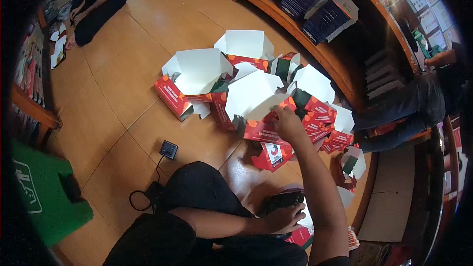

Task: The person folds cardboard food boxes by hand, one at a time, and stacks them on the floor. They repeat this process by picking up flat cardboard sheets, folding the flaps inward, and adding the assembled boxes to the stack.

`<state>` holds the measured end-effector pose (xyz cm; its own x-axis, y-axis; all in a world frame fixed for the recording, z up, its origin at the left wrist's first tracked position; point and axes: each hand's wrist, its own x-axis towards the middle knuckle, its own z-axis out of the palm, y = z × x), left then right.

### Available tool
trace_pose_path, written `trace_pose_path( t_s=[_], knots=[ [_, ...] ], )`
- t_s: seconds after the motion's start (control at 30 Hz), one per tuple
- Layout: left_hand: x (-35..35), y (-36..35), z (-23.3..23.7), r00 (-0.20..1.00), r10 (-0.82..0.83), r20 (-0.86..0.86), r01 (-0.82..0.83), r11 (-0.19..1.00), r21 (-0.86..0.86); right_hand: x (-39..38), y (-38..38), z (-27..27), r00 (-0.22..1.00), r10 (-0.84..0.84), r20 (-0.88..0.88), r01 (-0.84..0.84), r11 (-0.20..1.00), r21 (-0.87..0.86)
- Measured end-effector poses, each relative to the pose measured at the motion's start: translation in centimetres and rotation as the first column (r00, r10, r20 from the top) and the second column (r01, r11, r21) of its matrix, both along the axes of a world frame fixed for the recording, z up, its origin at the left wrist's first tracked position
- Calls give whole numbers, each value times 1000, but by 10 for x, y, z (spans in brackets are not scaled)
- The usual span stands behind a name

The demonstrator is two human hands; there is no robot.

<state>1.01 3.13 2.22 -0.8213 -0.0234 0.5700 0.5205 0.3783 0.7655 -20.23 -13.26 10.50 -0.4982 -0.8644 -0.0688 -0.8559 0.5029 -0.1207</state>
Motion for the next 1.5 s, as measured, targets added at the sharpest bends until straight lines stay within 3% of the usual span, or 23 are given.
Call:
trace_pose_path(
  t_s=[0.07, 0.17, 0.23, 0.3, 0.37, 0.43, 0.5, 0.57, 0.63, 0.67, 0.7, 0.73, 0.77, 0.83, 0.9, 0.97, 1.03, 1.1, 1.13, 1.23, 1.3, 1.37, 1.5],
  knots=[
    [5, -7, 6, 990, -104, 92, 102, 994, 28, -11, -3, 11, 997, 68, -48, -68, 998, 14],
    [1, -3, 0, 997, -44, 56, 45, 999, -16, -8, -23, 36, 990, 109, -90, -105, 993, 47],
    [-2, 1, -6, 1000, -22, -2, 22, 1000, -15, -12, -29, 49, 923, 236, -305, -262, 964, -48],
    [-1, 2, -2, 998, -41, 47, 41, 999, -1, -7, -32, 58, 918, 231, -322, -286, 949, -135],
    [-1, 0, -2, 995, -73, 66, 74, 997, -6, -8, -29, 66, 768, 307, -562, -468, 868, -165],
    [-3, 0, -4, 990, -112, 86, 113, 994, -9, -8, -20, 80, 778, 233, -583, -421, 883, -208],
    [-4, 0, -12, 997, -71, 11, 72, 992, -102, 2, -2, 104, 860, 38, -509, -314, 825, -470],
    [-8, -1, -19, 996, -66, -66, 60, 994, -88, 38, 33, 136, 883, -195, -428, -81, 834, -545],
    [-16, -6, -22, 981, -141, -133, 89, 937, -338, 52, 101, 141, 982, -181, -52, 73, 622, -780],
    [-18, -10, -18, 973, -132, -188, 60, 937, -345, 84, 127, 150, 877, 203, 435, 387, 238, -891],
    [-20, -14, -15, 964, -114, -239, 23, 936, -351, 90, 171, 150, 982, -167, -91, -12, 425, -905],
    [-21, -15, -17, 978, -128, -165, 60, 931, -361, 108, 210, 157, 848, -237, -474, -237, 632, -738],
    [-18, -15, -15, 977, -135, -165, 70, 934, -349, 135, 233, 163, 752, -289, -592, -253, 703, -665],
    [-16, -18, -9, 989, -147, -10, 145, 981, -126, 158, 295, 129, 763, -349, -544, -307, 545, -780],
    [-18, -20, -16, 968, -252, -8, 238, 927, -291, 202, 349, 107, 769, -340, -541, -46, 815, -577],
    [-16, -12, -26, 937, -349, -26, 315, 874, -369, 208, 379, 55, 983, -164, -79, 32, 584, -811],
    [-11, -13, -27, 930, -351, -108, 270, 854, -444, 208, 395, 39, 953, -196, -231, 49, 853, -520],
    [-5, -14, -24, 966, -229, -124, 212, 968, -137, 196, 387, 18, 921, -161, -354, -43, 862, -505],
    [-3, -17, -22, 965, -152, -215, 110, 975, -193, 189, 391, 9, 917, -174, -358, -19, 879, -476],
    [-2, -29, -24, 944, -262, -199, 195, 933, -302, 170, 386, -2, 908, -181, -378, -12, 891, -454],
    [-3, -31, -20, 954, -295, -50, 275, 930, -244, 164, 388, -8, 902, -175, -395, -28, 888, -459],
    [-9, -33, -21, 902, -286, -322, 226, 951, -212, 158, 397, -16, 927, -200, -317, 55, 909, -413],
    [-6, -39, -5, 925, -326, -195, 303, 943, -138, 166, 406, -19, 924, -267, -275, 182, 937, -299]
  ],
)
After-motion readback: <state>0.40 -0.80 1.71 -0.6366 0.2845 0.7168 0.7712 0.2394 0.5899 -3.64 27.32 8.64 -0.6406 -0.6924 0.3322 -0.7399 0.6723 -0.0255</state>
